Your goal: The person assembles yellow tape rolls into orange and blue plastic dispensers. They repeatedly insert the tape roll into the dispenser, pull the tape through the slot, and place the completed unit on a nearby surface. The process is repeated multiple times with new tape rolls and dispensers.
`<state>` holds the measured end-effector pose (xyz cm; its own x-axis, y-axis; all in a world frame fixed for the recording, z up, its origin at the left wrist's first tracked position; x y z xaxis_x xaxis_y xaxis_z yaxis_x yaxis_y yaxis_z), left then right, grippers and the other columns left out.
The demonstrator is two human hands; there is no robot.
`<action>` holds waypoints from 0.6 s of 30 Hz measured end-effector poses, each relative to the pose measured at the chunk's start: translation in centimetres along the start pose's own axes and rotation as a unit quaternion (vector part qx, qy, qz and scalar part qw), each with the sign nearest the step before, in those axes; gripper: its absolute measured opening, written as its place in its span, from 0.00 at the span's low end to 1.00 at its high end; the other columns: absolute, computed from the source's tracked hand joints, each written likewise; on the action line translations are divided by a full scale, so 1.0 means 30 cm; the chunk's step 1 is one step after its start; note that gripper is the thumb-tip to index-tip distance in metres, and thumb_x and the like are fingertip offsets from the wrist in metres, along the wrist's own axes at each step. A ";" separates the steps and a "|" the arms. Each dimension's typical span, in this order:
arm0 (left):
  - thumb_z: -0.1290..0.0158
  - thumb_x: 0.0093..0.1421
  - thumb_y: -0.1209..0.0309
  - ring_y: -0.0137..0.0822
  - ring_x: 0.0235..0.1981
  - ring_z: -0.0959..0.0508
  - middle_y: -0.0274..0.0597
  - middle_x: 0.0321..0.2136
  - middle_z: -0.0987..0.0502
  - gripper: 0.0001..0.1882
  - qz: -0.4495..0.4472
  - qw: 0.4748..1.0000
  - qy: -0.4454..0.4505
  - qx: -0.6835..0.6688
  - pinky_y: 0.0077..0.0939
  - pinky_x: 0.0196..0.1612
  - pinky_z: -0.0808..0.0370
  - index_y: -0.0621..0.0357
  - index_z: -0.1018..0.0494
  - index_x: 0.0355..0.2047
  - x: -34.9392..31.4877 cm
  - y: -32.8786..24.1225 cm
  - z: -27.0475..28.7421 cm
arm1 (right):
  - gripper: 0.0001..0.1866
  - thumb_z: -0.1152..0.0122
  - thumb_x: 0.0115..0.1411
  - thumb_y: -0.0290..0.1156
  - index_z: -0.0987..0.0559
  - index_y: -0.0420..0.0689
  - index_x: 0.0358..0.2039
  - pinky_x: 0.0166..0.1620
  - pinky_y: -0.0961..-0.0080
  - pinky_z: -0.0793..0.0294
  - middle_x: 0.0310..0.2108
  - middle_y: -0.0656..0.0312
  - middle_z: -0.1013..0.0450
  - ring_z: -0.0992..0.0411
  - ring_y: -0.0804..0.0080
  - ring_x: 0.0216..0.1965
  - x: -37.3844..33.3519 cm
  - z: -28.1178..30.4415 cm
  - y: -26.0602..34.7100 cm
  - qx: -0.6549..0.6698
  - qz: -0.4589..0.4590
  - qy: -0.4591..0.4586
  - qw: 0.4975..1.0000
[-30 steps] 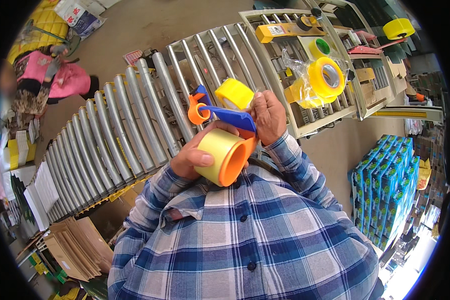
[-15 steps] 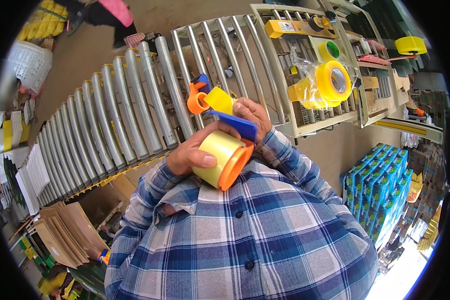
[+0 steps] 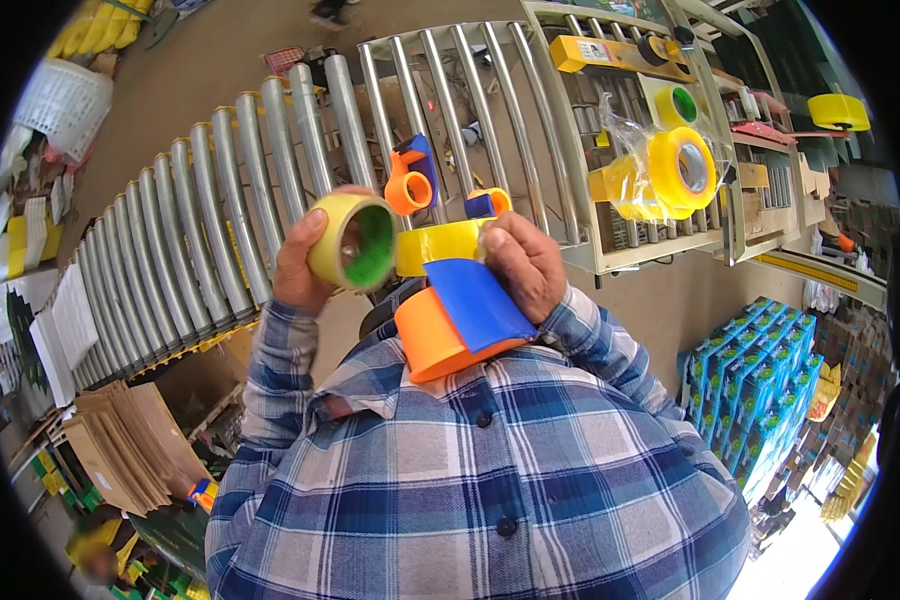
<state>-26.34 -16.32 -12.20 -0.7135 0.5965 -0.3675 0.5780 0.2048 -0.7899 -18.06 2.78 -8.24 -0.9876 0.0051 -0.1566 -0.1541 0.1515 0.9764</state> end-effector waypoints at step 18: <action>0.63 0.65 0.38 0.26 0.25 0.23 0.40 0.34 0.21 0.37 0.262 0.953 0.134 0.074 0.12 0.24 0.28 0.62 0.30 0.51 -0.126 0.239 -0.115 | 0.11 0.51 0.68 0.32 0.30 0.40 0.30 0.28 0.80 0.34 0.22 0.65 0.31 0.37 0.80 0.22 -0.095 0.054 0.091 -0.123 0.086 -0.149 0.977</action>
<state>-18.13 -14.42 -14.77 -0.2041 0.7672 -0.6081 0.7516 -0.2752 -0.5994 -15.62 4.77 -5.35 -0.9531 0.3023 0.0118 -0.0254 -0.1188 0.9926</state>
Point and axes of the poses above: each hand's wrist, its own x-axis towards the middle knuckle, its own z-axis out of the back of the hand, y = z × x, the point moved 10 cm from there along x, towards the middle knuckle
